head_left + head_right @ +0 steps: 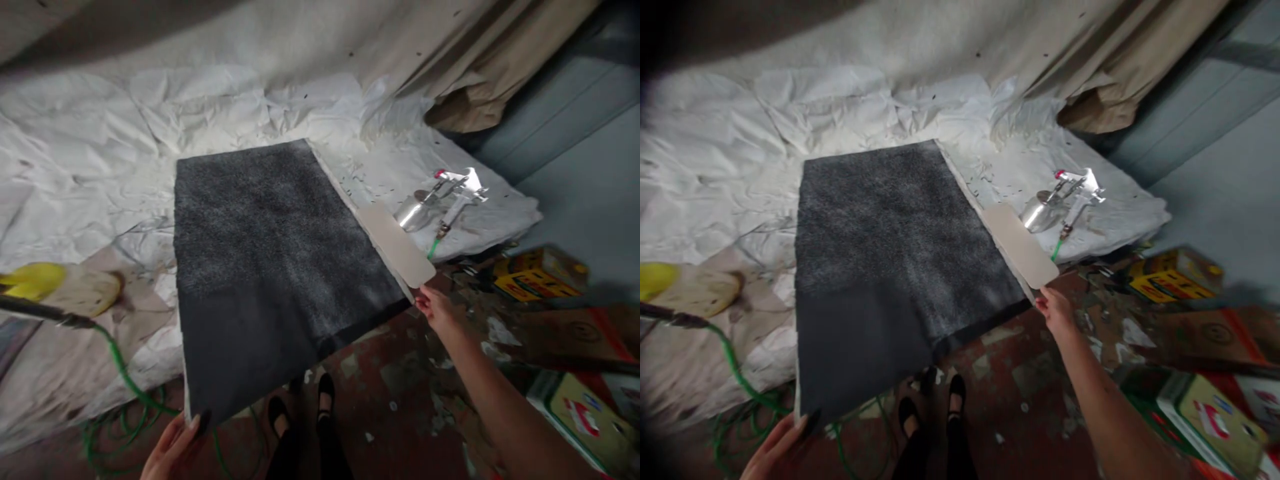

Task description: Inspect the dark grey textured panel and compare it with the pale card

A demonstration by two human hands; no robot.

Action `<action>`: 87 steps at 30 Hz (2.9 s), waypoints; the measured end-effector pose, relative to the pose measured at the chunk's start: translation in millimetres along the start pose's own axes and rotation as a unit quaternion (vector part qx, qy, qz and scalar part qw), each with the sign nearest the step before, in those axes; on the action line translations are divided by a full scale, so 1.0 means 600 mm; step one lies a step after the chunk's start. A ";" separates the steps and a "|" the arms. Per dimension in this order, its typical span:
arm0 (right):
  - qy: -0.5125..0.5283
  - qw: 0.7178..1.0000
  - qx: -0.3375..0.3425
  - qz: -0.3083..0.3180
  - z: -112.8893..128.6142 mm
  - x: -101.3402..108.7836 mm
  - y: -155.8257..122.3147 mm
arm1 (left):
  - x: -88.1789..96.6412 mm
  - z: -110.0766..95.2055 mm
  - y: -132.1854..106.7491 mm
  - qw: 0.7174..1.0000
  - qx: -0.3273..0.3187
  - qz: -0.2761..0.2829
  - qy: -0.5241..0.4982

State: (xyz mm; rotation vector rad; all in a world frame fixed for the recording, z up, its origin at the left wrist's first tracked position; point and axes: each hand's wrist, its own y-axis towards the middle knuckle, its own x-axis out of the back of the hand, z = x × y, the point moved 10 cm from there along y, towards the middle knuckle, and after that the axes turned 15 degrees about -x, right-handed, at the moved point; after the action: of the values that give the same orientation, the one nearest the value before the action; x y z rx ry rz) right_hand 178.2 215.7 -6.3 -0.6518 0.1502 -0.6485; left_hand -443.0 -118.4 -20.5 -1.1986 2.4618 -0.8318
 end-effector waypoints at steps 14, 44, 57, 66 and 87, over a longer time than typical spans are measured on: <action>-0.072 0.994 -0.071 0.048 -0.305 -0.072 -0.342 | -0.007 -0.041 0.035 0.993 -0.067 0.090 -0.019; -0.003 0.962 -0.158 0.223 -0.394 -0.259 -0.454 | -0.008 -0.012 0.066 0.991 -0.005 0.131 -0.001; 0.006 0.959 -0.194 0.206 -0.425 -0.276 -0.473 | 0.000 -0.031 0.062 0.985 -0.078 0.156 -0.013; 0.008 0.960 -0.183 0.212 -0.425 -0.285 -0.475 | 0.009 -0.039 0.075 0.986 -0.115 0.122 0.024; 0.031 0.958 -0.181 0.221 -0.435 -0.286 -0.468 | 0.000 -0.043 0.070 0.990 -0.055 0.128 -0.019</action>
State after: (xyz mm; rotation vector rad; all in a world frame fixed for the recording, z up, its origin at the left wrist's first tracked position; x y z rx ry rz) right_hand -187.2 14.6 -54.1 -0.9154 0.4668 -0.2062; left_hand -481.4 -88.2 -25.5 -0.8943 2.5871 -0.6028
